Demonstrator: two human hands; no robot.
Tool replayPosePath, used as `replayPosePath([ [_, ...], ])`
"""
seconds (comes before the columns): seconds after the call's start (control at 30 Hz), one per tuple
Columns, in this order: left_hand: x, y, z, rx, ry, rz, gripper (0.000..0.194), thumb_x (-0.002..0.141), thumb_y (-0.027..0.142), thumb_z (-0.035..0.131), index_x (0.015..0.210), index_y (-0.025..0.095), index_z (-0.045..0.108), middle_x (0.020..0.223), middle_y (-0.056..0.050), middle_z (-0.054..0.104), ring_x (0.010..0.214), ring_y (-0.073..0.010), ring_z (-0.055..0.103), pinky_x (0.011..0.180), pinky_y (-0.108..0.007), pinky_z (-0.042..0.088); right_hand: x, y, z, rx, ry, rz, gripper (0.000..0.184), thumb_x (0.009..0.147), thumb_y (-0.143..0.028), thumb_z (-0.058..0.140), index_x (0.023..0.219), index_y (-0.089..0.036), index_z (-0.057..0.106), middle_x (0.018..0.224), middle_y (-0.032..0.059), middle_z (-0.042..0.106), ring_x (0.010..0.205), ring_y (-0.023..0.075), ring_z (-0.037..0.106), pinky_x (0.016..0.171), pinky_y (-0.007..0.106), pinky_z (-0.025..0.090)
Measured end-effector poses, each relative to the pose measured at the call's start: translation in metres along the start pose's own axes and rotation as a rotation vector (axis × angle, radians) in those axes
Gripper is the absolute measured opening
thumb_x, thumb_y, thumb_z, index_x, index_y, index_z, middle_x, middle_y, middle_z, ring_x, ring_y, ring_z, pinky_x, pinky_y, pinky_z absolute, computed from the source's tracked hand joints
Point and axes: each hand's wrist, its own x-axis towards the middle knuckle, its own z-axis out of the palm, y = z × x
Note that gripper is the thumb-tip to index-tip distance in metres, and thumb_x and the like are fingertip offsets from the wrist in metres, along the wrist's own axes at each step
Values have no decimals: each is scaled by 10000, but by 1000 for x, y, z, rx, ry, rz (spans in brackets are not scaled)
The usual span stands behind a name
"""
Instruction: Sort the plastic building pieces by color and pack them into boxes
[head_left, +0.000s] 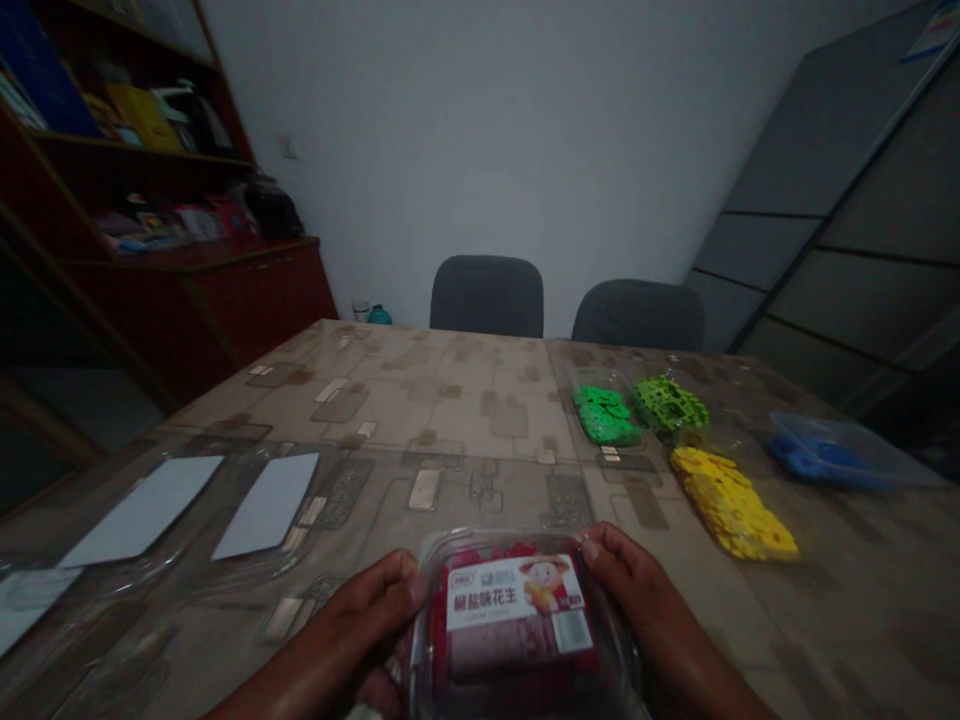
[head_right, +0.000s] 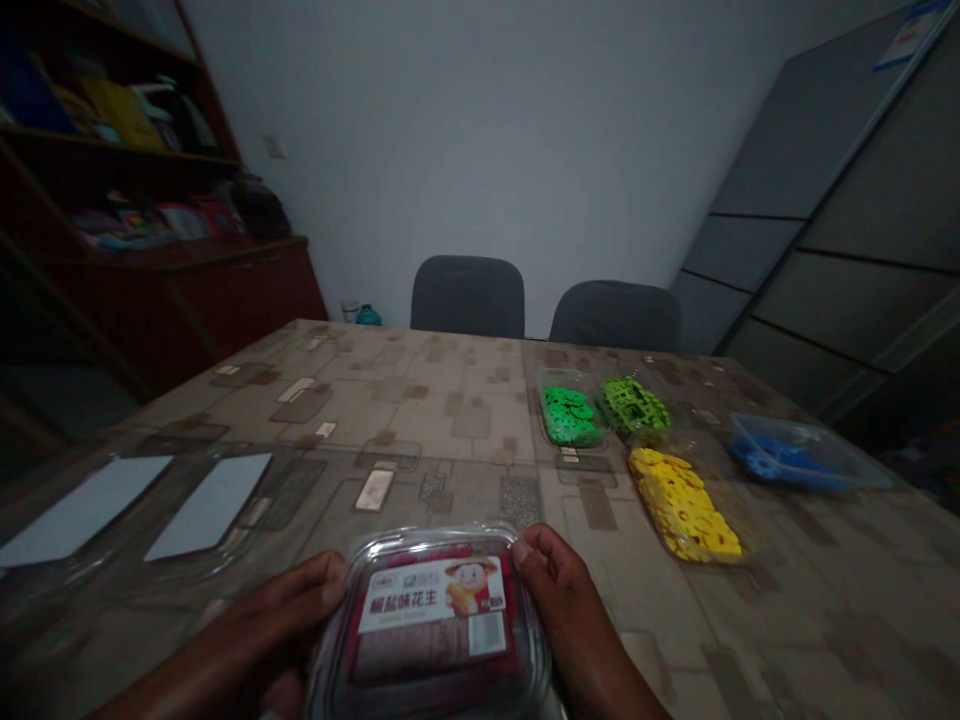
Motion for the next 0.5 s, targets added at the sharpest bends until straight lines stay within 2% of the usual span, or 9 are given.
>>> replayPosePath([
  [0.1, 14, -4, 3, -29, 19, 107, 468, 790, 624, 743, 830, 196, 558, 675, 22, 587, 550, -123, 533, 466, -191, 389, -2, 1, 1, 5, -4, 6, 398, 800, -579, 738, 822, -208, 594, 680, -22, 668, 598, 156, 611, 591, 262, 472],
  [0.17, 24, -13, 3, -49, 7, 176, 501, 742, 611, 796, 867, 205, 532, 659, 29, 607, 476, -104, 505, 421, -179, 332, -2, 2, 1, -9, 0, 13, 371, 821, -563, 719, 851, -215, 593, 701, -18, 681, 611, 169, 626, 603, 274, 479],
  [0.33, 28, -35, 2, -85, 46, 229, 440, 832, 574, 741, 807, 212, 492, 601, 56, 551, 470, -89, 468, 445, -176, 305, -2, -5, -1, -152, 10, 7, 393, 808, -501, 680, 1094, -245, 594, 769, -16, 696, 687, 210, 647, 621, 298, 482],
  [0.43, 21, -40, 4, -141, 25, 213, 436, 836, 557, 749, 796, 212, 484, 636, 48, 562, 530, -105, 498, 493, -192, 333, 3, -14, -1, -274, -38, -41, 262, 827, -445, 598, 974, -232, 635, 797, 1, 689, 727, 212, 628, 640, 301, 466],
  [0.5, 17, -42, 6, -236, -18, 185, 447, 813, 545, 778, 795, 214, 478, 662, 37, 587, 579, -123, 538, 546, -214, 372, 8, -16, -1, -362, -48, -94, 285, 833, -501, 590, 818, -220, 631, 741, -3, 642, 692, 196, 581, 634, 297, 447],
])
